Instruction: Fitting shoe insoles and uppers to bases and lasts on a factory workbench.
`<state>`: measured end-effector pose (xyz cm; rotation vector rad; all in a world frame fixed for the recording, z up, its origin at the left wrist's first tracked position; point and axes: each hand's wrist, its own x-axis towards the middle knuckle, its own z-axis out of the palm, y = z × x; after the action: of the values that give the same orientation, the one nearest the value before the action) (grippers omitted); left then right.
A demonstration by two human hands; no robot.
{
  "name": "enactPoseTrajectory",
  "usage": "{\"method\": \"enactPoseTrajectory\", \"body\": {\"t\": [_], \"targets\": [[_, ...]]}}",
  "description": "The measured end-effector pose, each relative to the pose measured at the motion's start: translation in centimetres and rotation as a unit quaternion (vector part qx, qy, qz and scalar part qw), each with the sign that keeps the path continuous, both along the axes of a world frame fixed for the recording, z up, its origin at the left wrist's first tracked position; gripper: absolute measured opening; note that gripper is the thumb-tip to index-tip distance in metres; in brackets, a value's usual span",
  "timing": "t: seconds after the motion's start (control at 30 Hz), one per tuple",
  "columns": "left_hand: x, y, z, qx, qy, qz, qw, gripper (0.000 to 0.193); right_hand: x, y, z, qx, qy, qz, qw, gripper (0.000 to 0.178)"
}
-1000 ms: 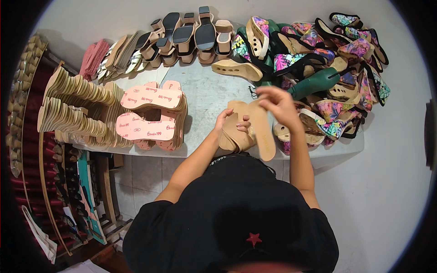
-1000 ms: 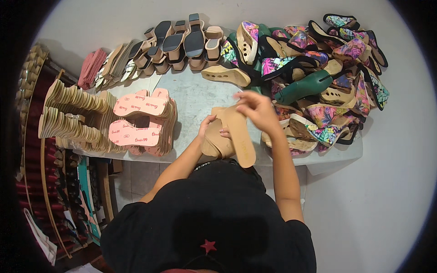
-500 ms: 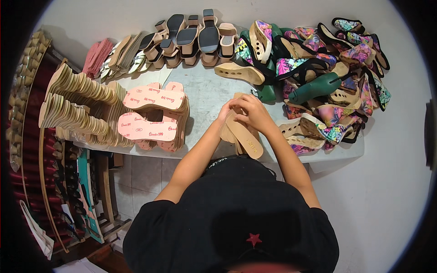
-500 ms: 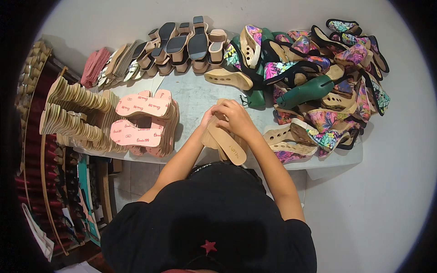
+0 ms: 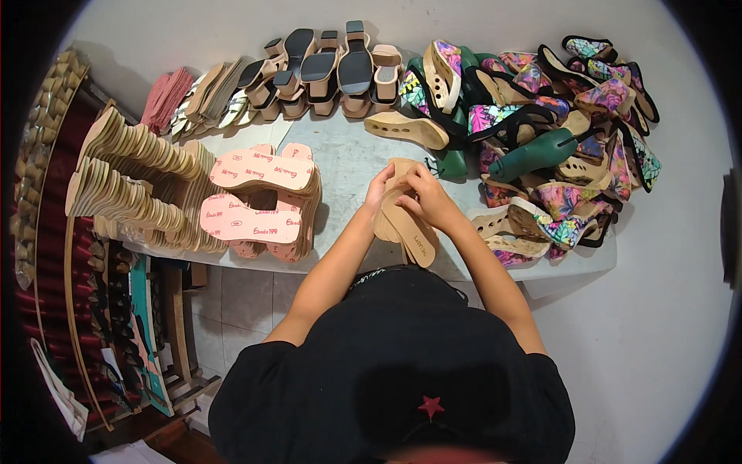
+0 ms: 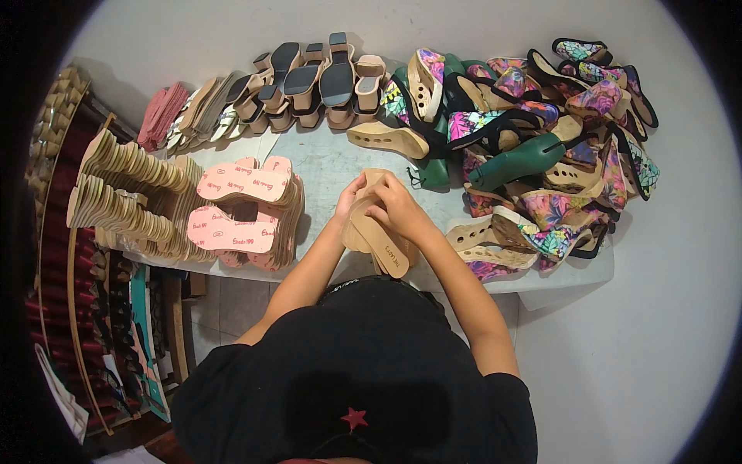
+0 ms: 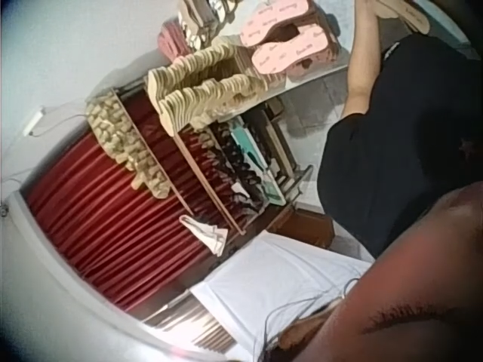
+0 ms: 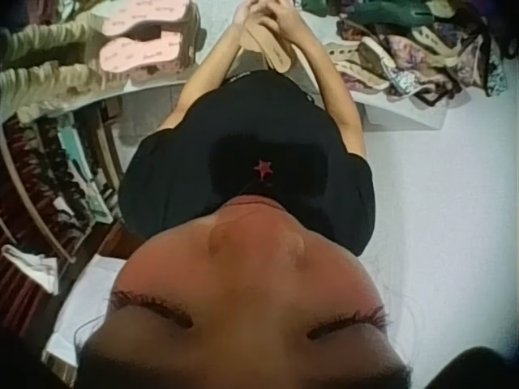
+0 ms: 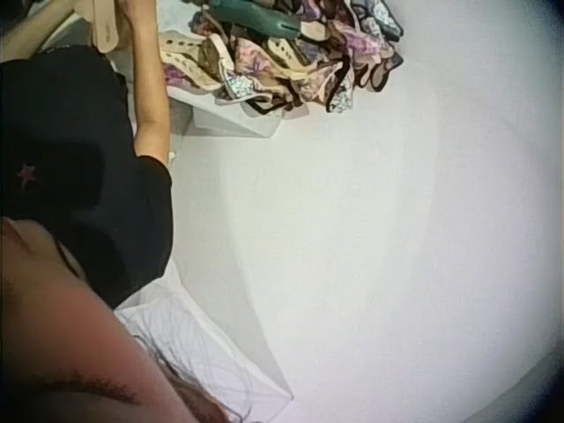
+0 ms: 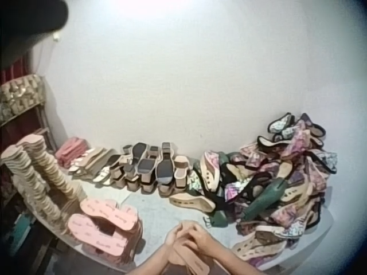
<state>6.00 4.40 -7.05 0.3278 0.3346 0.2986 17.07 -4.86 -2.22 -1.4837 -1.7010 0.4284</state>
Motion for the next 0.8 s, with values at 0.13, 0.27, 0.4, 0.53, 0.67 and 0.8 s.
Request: {"method": "enactPoseTrajectory", "body": {"t": [0.13, 0.27, 0.4, 0.53, 0.67, 0.8], "targets": [[-0.2, 0.1, -0.3, -0.018, -0.007, 0.015, 1.000, 0.052, 0.5, -0.1, 0.3, 0.004, 0.036, 0.032, 0.999, 0.020], [-0.9, 0.4, -1.3, 0.059, -0.052, -0.040, 0.996, 0.055, 1.3, -0.6, 0.2, -0.026, 0.091, 0.020, 0.995, 0.020], [-1.5, 0.1, -0.5, 0.134, 0.057, -0.020, 0.989, 0.054, 1.9, -0.4, 0.4, -0.037, 0.293, -0.014, 0.955, 0.021], [-1.1, -2.0, 2.8, 0.140, -0.036, -0.016, 0.989, 0.061, 2.7, -0.1, 0.7, 0.001, 0.181, -0.117, 0.977, 0.027], [-0.9, -2.0, 1.4, 0.166, -0.099, -0.047, 0.980, 0.067, 2.3, 0.0, 1.3, 0.013, 0.072, -0.136, 0.988, 0.028], [-1.2, -2.0, 0.5, 0.199, -0.059, -0.092, 0.974, 0.057, 1.9, -0.1, 1.4, 0.025, 0.031, -0.143, 0.989, 0.025]]}}
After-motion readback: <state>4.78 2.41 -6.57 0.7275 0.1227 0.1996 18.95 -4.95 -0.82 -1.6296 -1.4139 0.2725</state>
